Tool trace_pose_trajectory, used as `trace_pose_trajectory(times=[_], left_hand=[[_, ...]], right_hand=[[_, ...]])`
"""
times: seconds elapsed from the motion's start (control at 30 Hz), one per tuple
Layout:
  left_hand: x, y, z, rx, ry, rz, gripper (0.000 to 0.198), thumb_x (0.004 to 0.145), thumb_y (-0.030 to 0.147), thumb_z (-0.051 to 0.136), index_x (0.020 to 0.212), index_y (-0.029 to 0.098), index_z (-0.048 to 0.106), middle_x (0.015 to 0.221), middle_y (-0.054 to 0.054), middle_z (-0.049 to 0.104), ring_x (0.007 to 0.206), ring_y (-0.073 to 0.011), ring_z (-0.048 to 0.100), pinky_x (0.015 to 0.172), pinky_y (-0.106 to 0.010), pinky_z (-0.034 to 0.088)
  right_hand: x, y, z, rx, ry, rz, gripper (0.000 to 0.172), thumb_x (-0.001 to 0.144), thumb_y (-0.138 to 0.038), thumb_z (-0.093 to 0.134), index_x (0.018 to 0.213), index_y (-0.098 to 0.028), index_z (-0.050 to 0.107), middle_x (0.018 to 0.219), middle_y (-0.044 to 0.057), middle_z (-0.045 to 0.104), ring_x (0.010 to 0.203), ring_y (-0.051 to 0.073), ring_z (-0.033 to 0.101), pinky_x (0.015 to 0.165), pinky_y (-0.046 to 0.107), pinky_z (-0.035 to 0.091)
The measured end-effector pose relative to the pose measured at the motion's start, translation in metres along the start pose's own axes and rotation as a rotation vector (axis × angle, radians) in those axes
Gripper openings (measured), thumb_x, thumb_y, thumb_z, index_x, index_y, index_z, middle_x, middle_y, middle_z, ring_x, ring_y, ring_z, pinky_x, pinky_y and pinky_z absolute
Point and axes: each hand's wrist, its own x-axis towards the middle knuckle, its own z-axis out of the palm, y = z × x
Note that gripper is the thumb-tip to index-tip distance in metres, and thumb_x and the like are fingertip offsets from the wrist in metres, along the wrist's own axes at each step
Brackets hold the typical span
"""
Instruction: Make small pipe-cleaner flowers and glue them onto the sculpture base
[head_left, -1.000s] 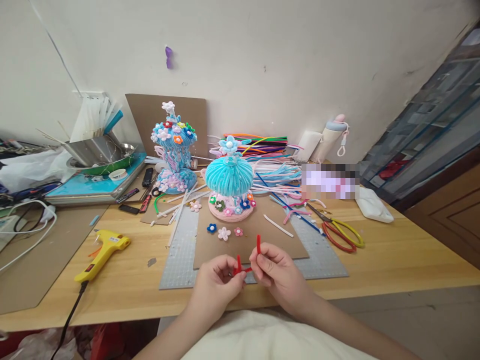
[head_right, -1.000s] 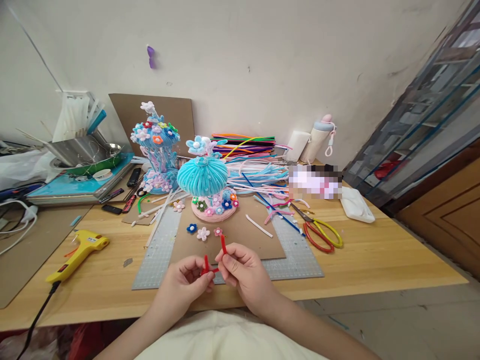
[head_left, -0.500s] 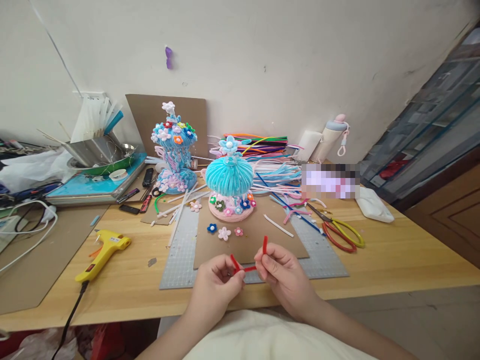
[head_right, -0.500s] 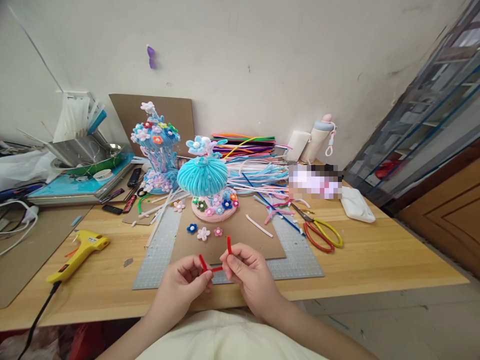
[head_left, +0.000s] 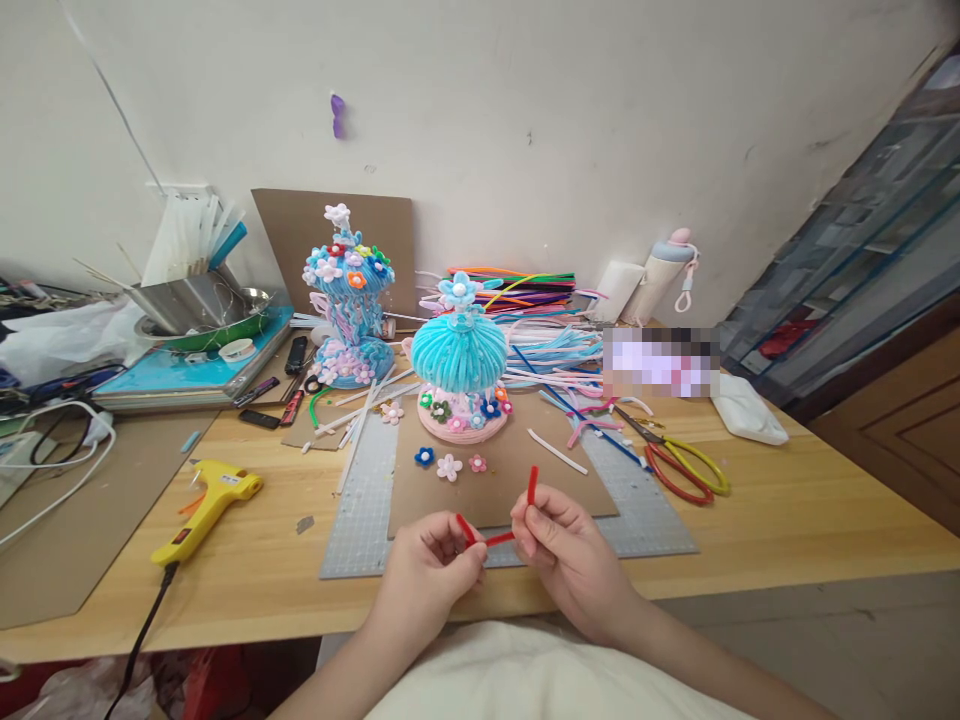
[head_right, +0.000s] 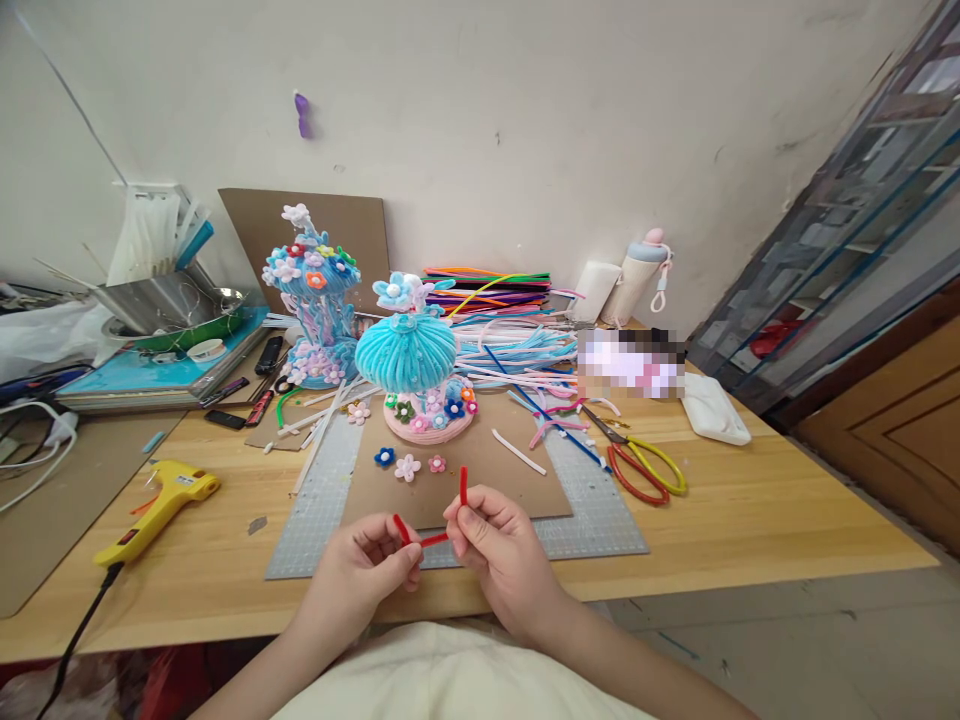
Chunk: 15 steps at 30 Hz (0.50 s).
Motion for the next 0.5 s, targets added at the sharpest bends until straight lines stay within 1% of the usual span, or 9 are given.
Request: trace_pose_trajectory(times=[0.1, 0.2, 0.23, 0.27, 0.3, 0.33, 0.37, 0.43, 0.5], left_hand=[[0.000, -0.002, -0.002, 0.054, -0.023, -0.009, 0.014, 0.070, 0.027, 0.058, 0.065, 0.015, 0.056, 0.054, 0.000, 0.055, 0.051, -0.0111, 0.050, 0.051, -0.022, 0.040], [0.000, -0.003, -0.002, 0.210, -0.001, 0.042, 0.013, 0.070, 0.025, 0.055, 0.063, 0.015, 0.056, 0.054, 0.001, 0.052, 0.053, -0.0101, 0.046, 0.050, -0.020, 0.036], [0.000, -0.003, -0.002, 0.261, 0.000, 0.061, 0.013, 0.070, 0.023, 0.054, 0.061, 0.015, 0.057, 0.054, 0.002, 0.051, 0.053, -0.0099, 0.045, 0.050, -0.019, 0.034], [0.000, -0.002, -0.001, 0.301, -0.005, 0.078, 0.011, 0.068, 0.021, 0.054, 0.060, 0.015, 0.057, 0.054, 0.002, 0.051, 0.053, -0.0098, 0.044, 0.049, -0.019, 0.033], [0.000, -0.002, 0.000, 0.328, -0.015, 0.092, 0.009, 0.067, 0.018, 0.053, 0.060, 0.015, 0.057, 0.055, 0.002, 0.052, 0.053, -0.0098, 0.044, 0.049, -0.019, 0.032], [0.000, -0.001, 0.001, 0.345, -0.025, 0.101, 0.007, 0.066, 0.017, 0.053, 0.062, 0.014, 0.058, 0.055, 0.002, 0.053, 0.053, -0.0098, 0.044, 0.048, -0.019, 0.032], [0.000, 0.000, 0.002, 0.357, -0.037, 0.104, 0.006, 0.065, 0.015, 0.052, 0.063, 0.014, 0.058, 0.056, 0.002, 0.054, 0.053, -0.0098, 0.044, 0.048, -0.018, 0.032], [0.001, 0.002, 0.002, 0.368, -0.052, 0.101, 0.007, 0.066, 0.016, 0.052, 0.063, 0.014, 0.057, 0.057, 0.002, 0.055, 0.053, -0.0096, 0.044, 0.047, -0.019, 0.031], [0.002, 0.003, 0.000, 0.377, -0.025, 0.103, 0.010, 0.068, 0.018, 0.052, 0.059, 0.014, 0.054, 0.056, 0.002, 0.053, 0.054, -0.0094, 0.043, 0.048, -0.019, 0.031]], right_hand=[[0.002, -0.006, -0.004, -0.119, 0.062, -0.083, 0.014, 0.087, -0.030, 0.043, 0.097, -0.022, 0.051, 0.074, 0.001, 0.052, 0.057, 0.011, 0.044, 0.053, 0.023, 0.037], [-0.004, -0.019, -0.006, -0.529, 0.277, -0.556, 0.031, 0.085, -0.023, 0.046, 0.115, -0.029, 0.043, 0.110, 0.006, 0.049, 0.096, 0.018, 0.049, 0.081, 0.034, 0.040], [-0.007, -0.024, -0.005, -0.729, 0.234, -0.720, 0.038, 0.082, -0.020, 0.049, 0.119, -0.031, 0.041, 0.115, 0.006, 0.048, 0.106, 0.020, 0.045, 0.090, 0.038, 0.035], [-0.010, -0.029, -0.003, -0.945, 0.057, -0.832, 0.042, 0.081, -0.019, 0.051, 0.120, -0.032, 0.043, 0.116, 0.005, 0.051, 0.110, 0.021, 0.044, 0.096, 0.041, 0.030], [-0.012, -0.033, 0.001, -1.148, -0.225, -0.847, 0.042, 0.080, -0.020, 0.052, 0.120, -0.032, 0.045, 0.115, 0.004, 0.054, 0.112, 0.021, 0.044, 0.100, 0.041, 0.026], [-0.013, -0.036, 0.005, -1.298, -0.412, -0.795, 0.041, 0.081, -0.025, 0.053, 0.121, -0.030, 0.046, 0.119, 0.004, 0.054, 0.115, 0.022, 0.043, 0.103, 0.042, 0.021], [-0.012, -0.038, 0.008, -1.386, -0.495, -0.757, 0.043, 0.081, -0.035, 0.054, 0.122, -0.025, 0.046, 0.124, 0.007, 0.051, 0.118, 0.024, 0.040, 0.104, 0.044, 0.017], [-0.009, -0.039, 0.013, -1.456, -0.519, -0.710, 0.049, 0.081, -0.041, 0.052, 0.124, -0.019, 0.045, 0.127, 0.010, 0.048, 0.120, 0.025, 0.037, 0.105, 0.047, 0.013], [-0.005, -0.038, 0.013, -1.423, -0.461, -0.652, 0.041, 0.084, -0.034, 0.049, 0.122, -0.019, 0.047, 0.124, 0.010, 0.051, 0.117, 0.023, 0.041, 0.104, 0.047, 0.017]])
